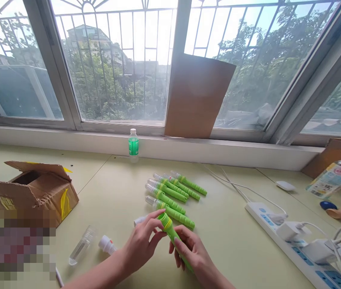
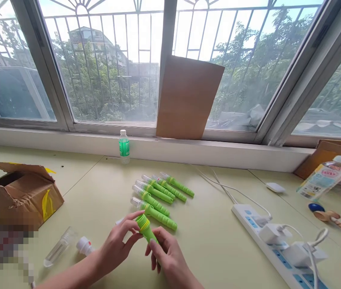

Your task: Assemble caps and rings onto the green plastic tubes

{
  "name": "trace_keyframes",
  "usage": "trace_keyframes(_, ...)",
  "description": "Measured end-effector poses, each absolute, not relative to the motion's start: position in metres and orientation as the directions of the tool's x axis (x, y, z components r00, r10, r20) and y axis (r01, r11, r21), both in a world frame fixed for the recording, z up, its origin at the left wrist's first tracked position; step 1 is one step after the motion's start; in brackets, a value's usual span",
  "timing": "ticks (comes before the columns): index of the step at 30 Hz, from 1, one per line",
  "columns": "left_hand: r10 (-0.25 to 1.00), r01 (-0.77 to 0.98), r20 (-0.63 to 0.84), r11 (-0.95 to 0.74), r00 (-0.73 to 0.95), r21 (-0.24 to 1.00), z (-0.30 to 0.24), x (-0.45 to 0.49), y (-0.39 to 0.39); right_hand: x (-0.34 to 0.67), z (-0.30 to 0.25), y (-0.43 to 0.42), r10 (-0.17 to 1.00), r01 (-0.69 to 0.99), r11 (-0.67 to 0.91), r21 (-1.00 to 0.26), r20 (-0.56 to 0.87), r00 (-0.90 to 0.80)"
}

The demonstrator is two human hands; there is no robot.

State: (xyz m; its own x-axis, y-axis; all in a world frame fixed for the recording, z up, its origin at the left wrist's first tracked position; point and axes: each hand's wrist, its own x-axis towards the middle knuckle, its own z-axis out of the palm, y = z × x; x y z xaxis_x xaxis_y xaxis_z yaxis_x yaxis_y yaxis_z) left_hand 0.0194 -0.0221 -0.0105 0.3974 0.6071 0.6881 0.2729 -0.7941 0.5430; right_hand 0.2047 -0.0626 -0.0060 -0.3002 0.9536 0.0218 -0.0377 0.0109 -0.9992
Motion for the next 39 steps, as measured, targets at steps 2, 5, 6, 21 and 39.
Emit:
trace_keyframes(2,0.589,0.274,0.705,-0.808,0.396,0.521,-0.0100,0.0193,-0.0219,0.2046,-0.0039,-0.0634,0.946,-0.023,0.003,-1.000,0.010,-0.325)
trace_keyframes(5,0.582,0.277,0.711,-0.813,0.394,0.512,-0.0113,0.0191,-0.0214,0.2029,-0.0016,-0.0662,0.937,-0.021,-0.037,-0.999,-0.027,-0.348)
trace_keyframes(6,0.586,0.281,0.711,-0.810,0.389,0.514,-0.0121,0.0190,-0.0213,0.2020,-0.0011,-0.0672,0.936,-0.024,-0.053,-0.998,-0.042,-0.348)
trace_keyframes(21,0.613,0.294,0.680,-0.790,0.402,0.539,-0.0084,0.0187,-0.0230,0.2020,0.0001,-0.0634,0.950,0.030,0.007,-1.000,-0.003,-0.312)
trace_keyframes(39,0.594,0.289,0.696,-0.804,0.404,0.519,-0.0086,0.0187,-0.0231,0.2028,-0.0092,-0.0651,0.958,-0.027,-0.049,-0.998,-0.039,-0.284)
